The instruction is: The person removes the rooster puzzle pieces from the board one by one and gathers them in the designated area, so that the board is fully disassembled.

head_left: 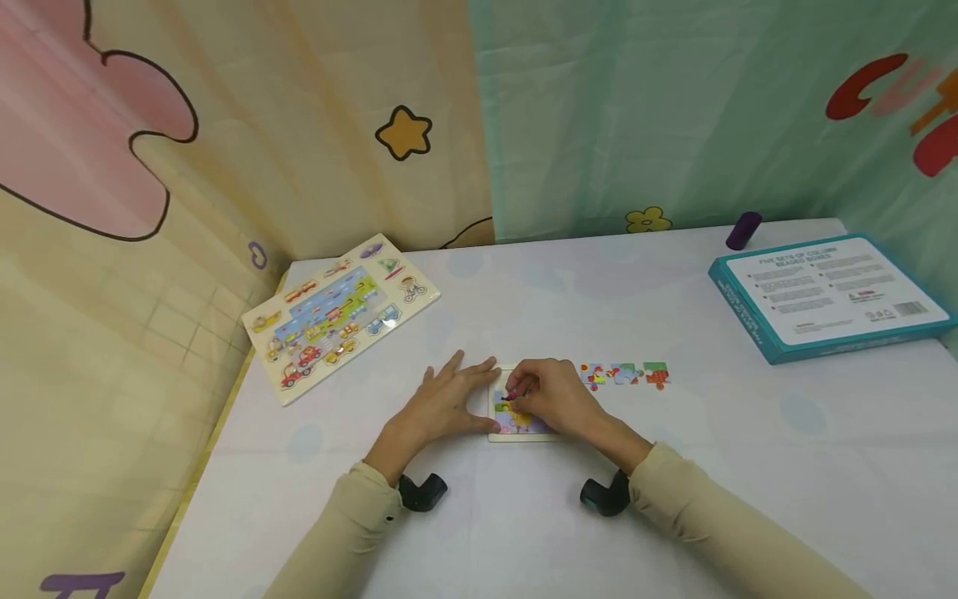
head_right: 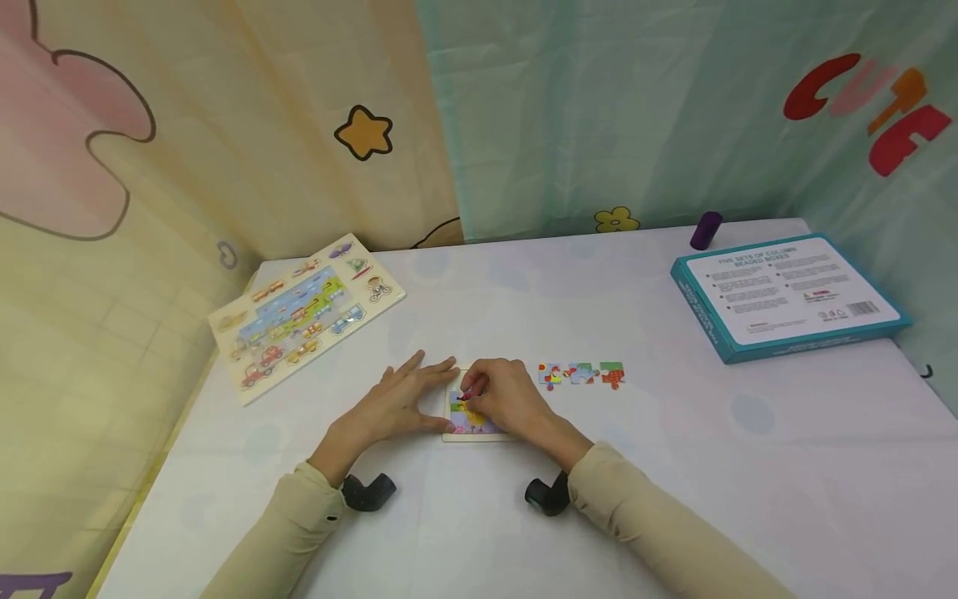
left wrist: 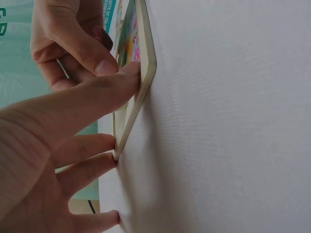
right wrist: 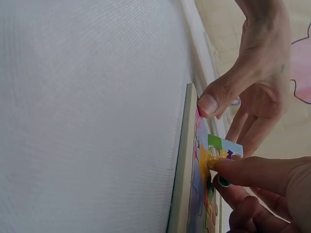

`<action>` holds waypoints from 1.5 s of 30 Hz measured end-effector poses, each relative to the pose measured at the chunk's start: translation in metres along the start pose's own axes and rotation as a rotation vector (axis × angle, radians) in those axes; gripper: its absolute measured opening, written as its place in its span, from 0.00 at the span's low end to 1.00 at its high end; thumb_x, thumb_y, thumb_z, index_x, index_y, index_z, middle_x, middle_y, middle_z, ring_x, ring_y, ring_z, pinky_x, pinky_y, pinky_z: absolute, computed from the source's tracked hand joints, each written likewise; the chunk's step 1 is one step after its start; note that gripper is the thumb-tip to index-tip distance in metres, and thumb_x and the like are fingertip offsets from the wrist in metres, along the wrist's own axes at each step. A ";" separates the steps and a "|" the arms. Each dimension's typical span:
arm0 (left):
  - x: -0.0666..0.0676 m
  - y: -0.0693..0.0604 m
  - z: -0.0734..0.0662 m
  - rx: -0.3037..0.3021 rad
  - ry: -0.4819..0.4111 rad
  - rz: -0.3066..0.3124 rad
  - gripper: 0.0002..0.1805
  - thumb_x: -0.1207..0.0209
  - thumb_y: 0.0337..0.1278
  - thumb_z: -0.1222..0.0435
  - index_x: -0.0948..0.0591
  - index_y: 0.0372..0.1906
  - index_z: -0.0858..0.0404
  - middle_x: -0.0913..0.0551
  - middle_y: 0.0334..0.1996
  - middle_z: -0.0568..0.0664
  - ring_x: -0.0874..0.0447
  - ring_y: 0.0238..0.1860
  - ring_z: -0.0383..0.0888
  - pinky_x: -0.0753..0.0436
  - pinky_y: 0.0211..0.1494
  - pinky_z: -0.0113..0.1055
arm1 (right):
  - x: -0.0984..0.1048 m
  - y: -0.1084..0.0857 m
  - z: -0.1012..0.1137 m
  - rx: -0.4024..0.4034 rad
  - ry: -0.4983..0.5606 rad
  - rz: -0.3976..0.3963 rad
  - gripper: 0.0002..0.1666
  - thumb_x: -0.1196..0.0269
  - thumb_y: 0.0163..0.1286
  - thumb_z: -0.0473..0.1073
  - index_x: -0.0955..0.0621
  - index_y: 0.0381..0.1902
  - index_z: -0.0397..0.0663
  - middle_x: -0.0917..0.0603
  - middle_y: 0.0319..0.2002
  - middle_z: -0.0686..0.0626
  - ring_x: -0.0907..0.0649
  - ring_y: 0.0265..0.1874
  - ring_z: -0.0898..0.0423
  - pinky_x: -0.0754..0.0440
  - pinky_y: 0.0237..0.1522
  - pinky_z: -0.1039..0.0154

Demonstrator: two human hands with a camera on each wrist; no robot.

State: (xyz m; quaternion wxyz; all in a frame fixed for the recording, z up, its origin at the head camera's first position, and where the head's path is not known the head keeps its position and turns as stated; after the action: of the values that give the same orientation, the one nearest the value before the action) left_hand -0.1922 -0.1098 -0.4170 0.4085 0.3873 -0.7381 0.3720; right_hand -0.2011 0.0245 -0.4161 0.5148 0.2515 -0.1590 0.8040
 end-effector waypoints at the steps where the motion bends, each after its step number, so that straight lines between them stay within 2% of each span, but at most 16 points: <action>1: 0.000 0.000 0.000 0.003 0.000 0.001 0.45 0.25 0.43 0.48 0.28 0.70 0.54 0.38 0.74 0.40 0.56 0.77 0.59 0.52 0.67 0.73 | 0.000 0.000 0.000 -0.002 0.012 0.000 0.11 0.28 0.53 0.32 0.16 0.32 0.49 0.17 0.24 0.57 0.20 0.24 0.62 0.23 0.32 0.64; 11: 0.000 0.000 0.001 0.026 -0.018 0.005 0.45 0.25 0.42 0.48 0.27 0.70 0.52 0.38 0.74 0.38 0.57 0.77 0.57 0.55 0.64 0.78 | 0.002 -0.002 -0.005 -0.027 0.107 -0.002 0.08 0.31 0.56 0.32 0.16 0.32 0.49 0.13 0.25 0.55 0.16 0.25 0.62 0.21 0.33 0.63; 20: 0.000 0.001 0.001 0.029 -0.028 0.010 0.45 0.25 0.43 0.49 0.28 0.70 0.52 0.39 0.74 0.39 0.58 0.77 0.57 0.56 0.64 0.78 | 0.013 -0.010 -0.017 -0.133 0.147 -0.019 0.06 0.31 0.59 0.35 0.14 0.35 0.48 0.13 0.27 0.55 0.15 0.29 0.59 0.20 0.36 0.62; 29: -0.001 0.001 0.001 0.021 -0.031 0.002 0.45 0.25 0.42 0.49 0.28 0.70 0.52 0.39 0.74 0.40 0.58 0.78 0.57 0.56 0.64 0.77 | 0.042 -0.031 -0.040 -0.182 0.118 -0.077 0.05 0.29 0.60 0.37 0.13 0.35 0.47 0.12 0.30 0.54 0.15 0.32 0.59 0.20 0.38 0.60; 36: -0.001 0.001 0.000 0.020 -0.032 -0.001 0.46 0.24 0.41 0.50 0.28 0.70 0.53 0.39 0.74 0.40 0.58 0.77 0.57 0.56 0.64 0.77 | 0.067 -0.050 -0.058 -0.236 0.082 -0.119 0.08 0.29 0.59 0.36 0.13 0.38 0.44 0.11 0.34 0.50 0.14 0.34 0.57 0.19 0.36 0.66; 45: -0.001 0.001 0.000 0.017 -0.030 -0.012 0.46 0.24 0.40 0.50 0.27 0.69 0.54 0.38 0.73 0.41 0.57 0.77 0.58 0.56 0.63 0.78 | 0.087 -0.067 -0.073 -0.315 0.038 -0.139 0.11 0.29 0.59 0.39 0.13 0.40 0.43 0.11 0.34 0.49 0.14 0.34 0.57 0.20 0.35 0.65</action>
State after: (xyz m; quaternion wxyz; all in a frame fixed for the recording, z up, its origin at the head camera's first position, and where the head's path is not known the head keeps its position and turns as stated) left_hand -0.1925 -0.1098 -0.4179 0.3963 0.4006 -0.7385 0.3702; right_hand -0.1873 0.1553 -0.4272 0.6051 0.1631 -0.2555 0.7362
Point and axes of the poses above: each hand's wrist, its own y-axis towards the middle knuckle, its own x-axis out of the back of the hand, z = x × y, the point moved 8 cm from there along y, towards the middle knuckle
